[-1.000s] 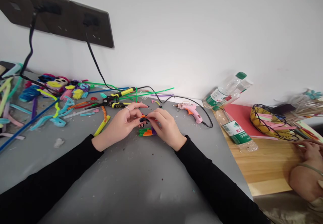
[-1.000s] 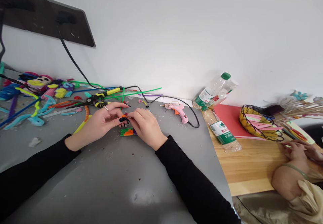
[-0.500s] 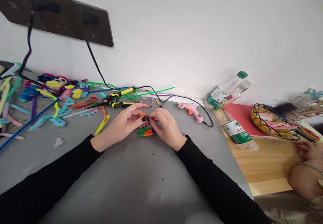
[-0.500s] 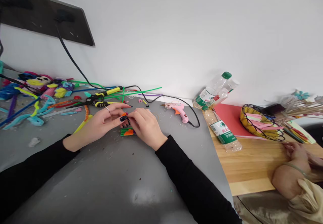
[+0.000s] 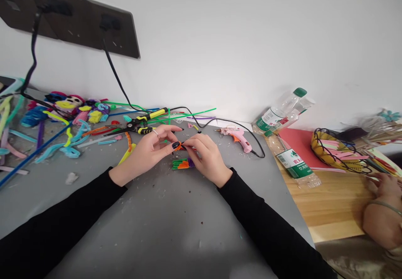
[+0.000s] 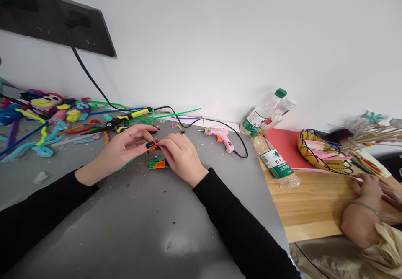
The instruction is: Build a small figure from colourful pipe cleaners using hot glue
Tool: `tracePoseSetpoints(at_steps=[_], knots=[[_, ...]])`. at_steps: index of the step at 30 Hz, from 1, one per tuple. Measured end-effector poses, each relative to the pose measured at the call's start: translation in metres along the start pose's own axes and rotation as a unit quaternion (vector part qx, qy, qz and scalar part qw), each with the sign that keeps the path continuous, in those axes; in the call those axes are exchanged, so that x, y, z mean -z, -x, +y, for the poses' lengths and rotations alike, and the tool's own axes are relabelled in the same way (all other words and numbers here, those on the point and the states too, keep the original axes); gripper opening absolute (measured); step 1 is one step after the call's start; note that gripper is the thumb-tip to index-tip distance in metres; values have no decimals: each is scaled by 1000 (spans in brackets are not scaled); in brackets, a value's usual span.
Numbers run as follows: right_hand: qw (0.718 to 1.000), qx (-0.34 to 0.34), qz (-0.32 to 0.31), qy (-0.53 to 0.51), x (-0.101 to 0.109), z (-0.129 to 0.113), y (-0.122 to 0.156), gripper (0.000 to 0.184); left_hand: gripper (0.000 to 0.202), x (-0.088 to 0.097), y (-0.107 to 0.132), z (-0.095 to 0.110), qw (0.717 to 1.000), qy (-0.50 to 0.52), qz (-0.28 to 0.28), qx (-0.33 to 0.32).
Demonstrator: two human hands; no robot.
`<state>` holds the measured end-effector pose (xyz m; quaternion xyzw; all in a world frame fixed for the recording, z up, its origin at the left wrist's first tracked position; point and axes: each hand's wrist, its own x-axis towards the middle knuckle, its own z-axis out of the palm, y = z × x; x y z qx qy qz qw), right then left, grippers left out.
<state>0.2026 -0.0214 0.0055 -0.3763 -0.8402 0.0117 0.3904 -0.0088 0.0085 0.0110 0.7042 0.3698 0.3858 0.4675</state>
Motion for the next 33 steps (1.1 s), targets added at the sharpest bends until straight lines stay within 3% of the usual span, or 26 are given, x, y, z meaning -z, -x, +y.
tracePoseSetpoints(at_steps=[13, 22, 33], knots=[[1000, 1, 14, -20, -7, 1, 3, 17, 38, -5, 0, 5, 1000, 25, 4, 6], [993, -21, 43, -110, -6, -4, 2, 12, 32, -6, 0, 3, 999, 26, 45, -5], [993, -24, 37, -112, -4, -4, 2, 17, 30, -6, 0, 4, 997, 43, 71, 8]])
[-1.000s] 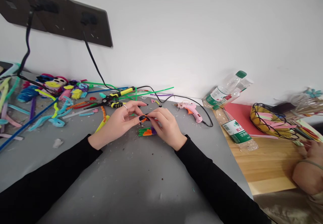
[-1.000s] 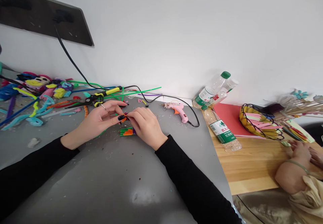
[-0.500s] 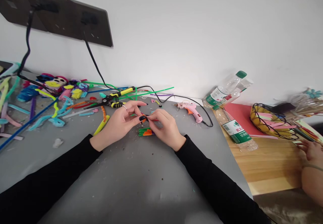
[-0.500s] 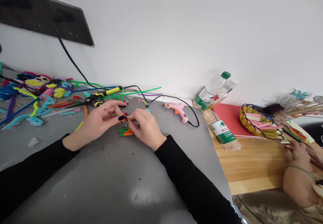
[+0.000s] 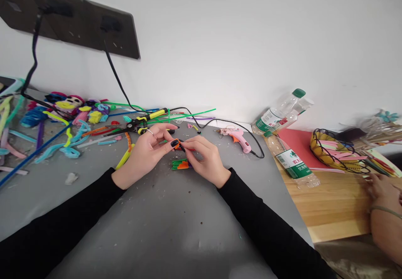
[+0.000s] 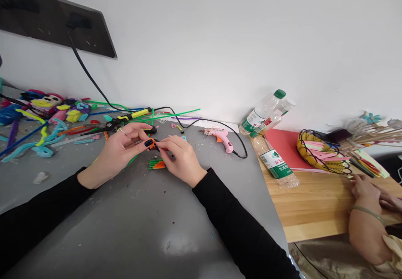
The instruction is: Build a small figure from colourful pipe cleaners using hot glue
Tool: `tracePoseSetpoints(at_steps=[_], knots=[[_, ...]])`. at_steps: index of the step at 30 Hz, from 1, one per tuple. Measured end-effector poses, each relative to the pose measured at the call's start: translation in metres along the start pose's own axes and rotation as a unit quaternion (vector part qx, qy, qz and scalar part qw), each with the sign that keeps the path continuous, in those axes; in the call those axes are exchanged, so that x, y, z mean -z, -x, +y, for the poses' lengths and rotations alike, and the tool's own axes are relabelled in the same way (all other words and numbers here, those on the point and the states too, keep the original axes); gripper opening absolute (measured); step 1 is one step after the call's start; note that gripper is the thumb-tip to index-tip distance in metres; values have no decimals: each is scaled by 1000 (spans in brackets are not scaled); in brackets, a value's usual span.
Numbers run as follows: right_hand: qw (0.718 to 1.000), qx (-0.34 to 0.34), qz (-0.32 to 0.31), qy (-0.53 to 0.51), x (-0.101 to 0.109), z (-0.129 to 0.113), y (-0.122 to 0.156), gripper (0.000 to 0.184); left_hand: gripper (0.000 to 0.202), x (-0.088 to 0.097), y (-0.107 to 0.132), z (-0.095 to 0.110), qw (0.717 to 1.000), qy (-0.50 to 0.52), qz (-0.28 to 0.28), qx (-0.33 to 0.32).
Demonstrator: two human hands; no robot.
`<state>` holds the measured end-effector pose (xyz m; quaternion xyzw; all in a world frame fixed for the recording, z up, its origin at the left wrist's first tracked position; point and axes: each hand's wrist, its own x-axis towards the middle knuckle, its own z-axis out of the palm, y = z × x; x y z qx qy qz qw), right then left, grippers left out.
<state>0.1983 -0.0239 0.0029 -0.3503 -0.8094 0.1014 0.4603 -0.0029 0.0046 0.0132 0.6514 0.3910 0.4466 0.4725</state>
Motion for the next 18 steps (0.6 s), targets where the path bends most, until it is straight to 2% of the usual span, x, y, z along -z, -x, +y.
tracePoseSetpoints(at_steps=[8, 18], knots=[[999, -8, 21, -24, -2, -2, 0, 17, 26, -3, 0, 2, 1000, 4, 13, -4], [1000, -4, 20, 0, -8, 0, 2, 17, 35, -9, 2, -1, 999, 27, 37, -5]])
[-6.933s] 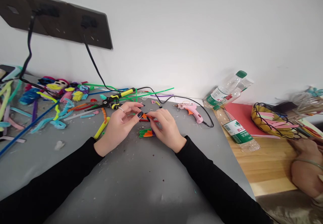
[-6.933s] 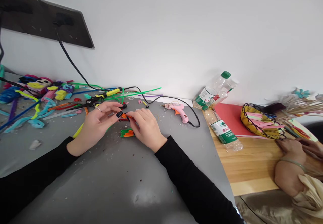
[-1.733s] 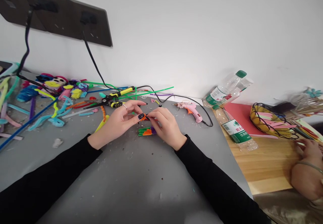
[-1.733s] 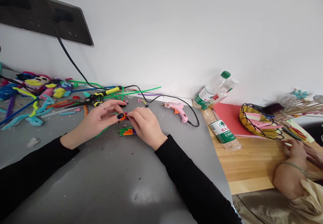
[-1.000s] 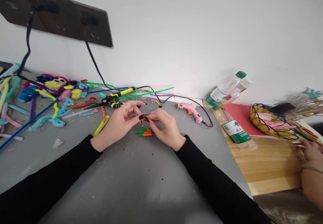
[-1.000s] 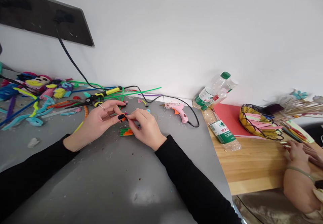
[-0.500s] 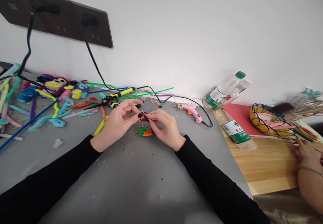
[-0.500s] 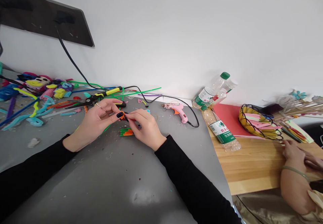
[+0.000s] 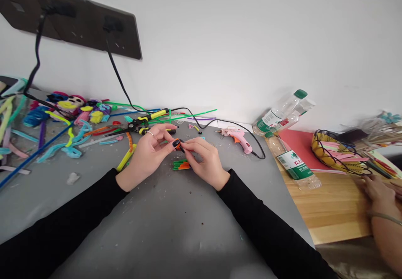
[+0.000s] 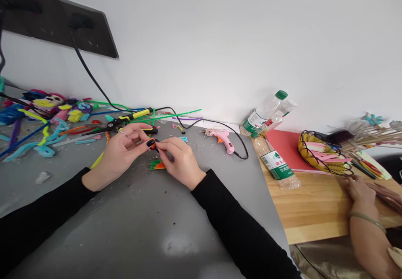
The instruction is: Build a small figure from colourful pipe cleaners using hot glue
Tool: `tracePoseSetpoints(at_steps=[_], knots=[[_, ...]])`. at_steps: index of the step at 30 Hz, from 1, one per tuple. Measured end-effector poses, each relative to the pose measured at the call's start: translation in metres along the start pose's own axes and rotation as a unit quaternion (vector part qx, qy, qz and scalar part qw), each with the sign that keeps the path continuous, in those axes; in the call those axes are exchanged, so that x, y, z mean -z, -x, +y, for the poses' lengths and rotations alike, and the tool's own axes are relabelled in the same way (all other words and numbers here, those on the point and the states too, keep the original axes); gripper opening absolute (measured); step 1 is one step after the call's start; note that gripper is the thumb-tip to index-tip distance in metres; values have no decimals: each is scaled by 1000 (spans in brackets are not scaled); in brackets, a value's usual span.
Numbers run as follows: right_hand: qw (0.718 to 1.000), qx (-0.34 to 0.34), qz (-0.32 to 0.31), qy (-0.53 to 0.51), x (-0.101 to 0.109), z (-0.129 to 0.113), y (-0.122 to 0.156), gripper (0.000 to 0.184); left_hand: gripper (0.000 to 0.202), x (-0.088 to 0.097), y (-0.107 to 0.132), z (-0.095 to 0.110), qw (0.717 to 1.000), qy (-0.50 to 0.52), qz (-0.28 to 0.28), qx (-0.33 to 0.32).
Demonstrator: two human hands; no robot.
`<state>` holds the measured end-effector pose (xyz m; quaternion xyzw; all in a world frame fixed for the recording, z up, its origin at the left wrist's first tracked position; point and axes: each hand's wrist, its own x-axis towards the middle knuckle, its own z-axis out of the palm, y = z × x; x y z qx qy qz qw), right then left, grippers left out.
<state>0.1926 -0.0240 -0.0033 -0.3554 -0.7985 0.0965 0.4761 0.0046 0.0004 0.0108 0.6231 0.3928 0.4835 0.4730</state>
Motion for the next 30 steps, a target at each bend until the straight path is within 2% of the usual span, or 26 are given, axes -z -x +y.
tracePoseSetpoints(at_steps=[10, 15, 20, 30], knots=[[999, 10, 7, 30, -4, -2, -2, 18, 34, -6, 3, 1, 999, 17, 39, 7], [999, -20, -20, 34, 1, -5, -4, 22, 36, -4, 1, -1, 998, 28, 53, 19], [997, -59, -1, 43, 6, -6, -5, 24, 37, -1, -1, -4, 996, 56, 71, 25], [998, -45, -30, 25, 4, -5, -4, 16, 43, -3, 4, -7, 997, 47, 41, 33]])
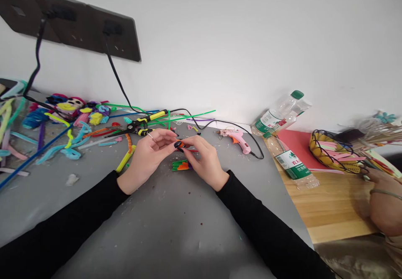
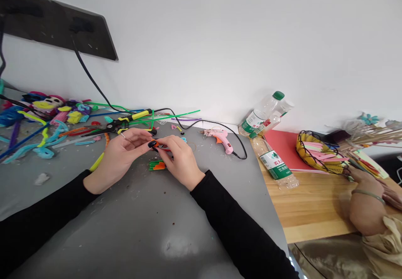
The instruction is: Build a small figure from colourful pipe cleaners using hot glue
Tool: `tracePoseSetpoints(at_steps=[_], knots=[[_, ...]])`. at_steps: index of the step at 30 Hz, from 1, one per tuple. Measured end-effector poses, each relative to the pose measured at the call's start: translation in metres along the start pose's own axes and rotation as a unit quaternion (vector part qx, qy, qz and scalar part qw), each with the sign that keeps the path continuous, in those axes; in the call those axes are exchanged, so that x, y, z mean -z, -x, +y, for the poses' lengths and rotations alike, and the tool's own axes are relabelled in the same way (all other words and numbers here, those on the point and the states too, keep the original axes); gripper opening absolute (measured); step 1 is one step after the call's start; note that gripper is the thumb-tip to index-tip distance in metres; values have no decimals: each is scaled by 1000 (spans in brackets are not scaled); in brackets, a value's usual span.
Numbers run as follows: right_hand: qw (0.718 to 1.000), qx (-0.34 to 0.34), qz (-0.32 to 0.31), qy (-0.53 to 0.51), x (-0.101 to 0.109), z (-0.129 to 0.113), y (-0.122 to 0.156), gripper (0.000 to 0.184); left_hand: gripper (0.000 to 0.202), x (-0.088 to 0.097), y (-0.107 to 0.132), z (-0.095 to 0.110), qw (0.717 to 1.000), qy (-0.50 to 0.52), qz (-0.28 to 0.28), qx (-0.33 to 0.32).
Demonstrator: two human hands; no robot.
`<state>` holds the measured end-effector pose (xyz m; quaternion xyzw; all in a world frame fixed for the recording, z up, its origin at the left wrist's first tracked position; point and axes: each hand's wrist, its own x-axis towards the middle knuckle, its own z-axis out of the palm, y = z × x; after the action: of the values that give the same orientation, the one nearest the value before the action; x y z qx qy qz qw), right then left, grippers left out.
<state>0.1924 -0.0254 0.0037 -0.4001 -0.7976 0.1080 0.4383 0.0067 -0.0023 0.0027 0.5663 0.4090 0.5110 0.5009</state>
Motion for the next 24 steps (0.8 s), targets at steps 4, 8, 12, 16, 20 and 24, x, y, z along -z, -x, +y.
tracePoseSetpoints(at_steps=[4, 8, 12, 16, 20, 24], knots=[[1000, -3, 0, -3, 1, 1, 0, 18, 41, 1, -1, 2, 1000, -8, -17, -1], [1000, 8, 14, -10, -1, 4, 1, 17, 35, 2, -1, 6, 998, -42, -38, -8], [999, 14, 27, -13, -1, 5, 0, 17, 30, 2, -1, 5, 995, -79, -65, -15], [1000, 16, 22, -2, 0, 3, 0, 18, 33, 3, 0, 5, 986, -147, -81, -24], [999, 26, 6, 21, 1, 2, 0, 18, 38, 3, -1, 9, 973, -210, -79, -60], [998, 39, -4, 40, 0, 2, 0, 18, 39, 3, -1, 14, 955, -269, -95, -88]])
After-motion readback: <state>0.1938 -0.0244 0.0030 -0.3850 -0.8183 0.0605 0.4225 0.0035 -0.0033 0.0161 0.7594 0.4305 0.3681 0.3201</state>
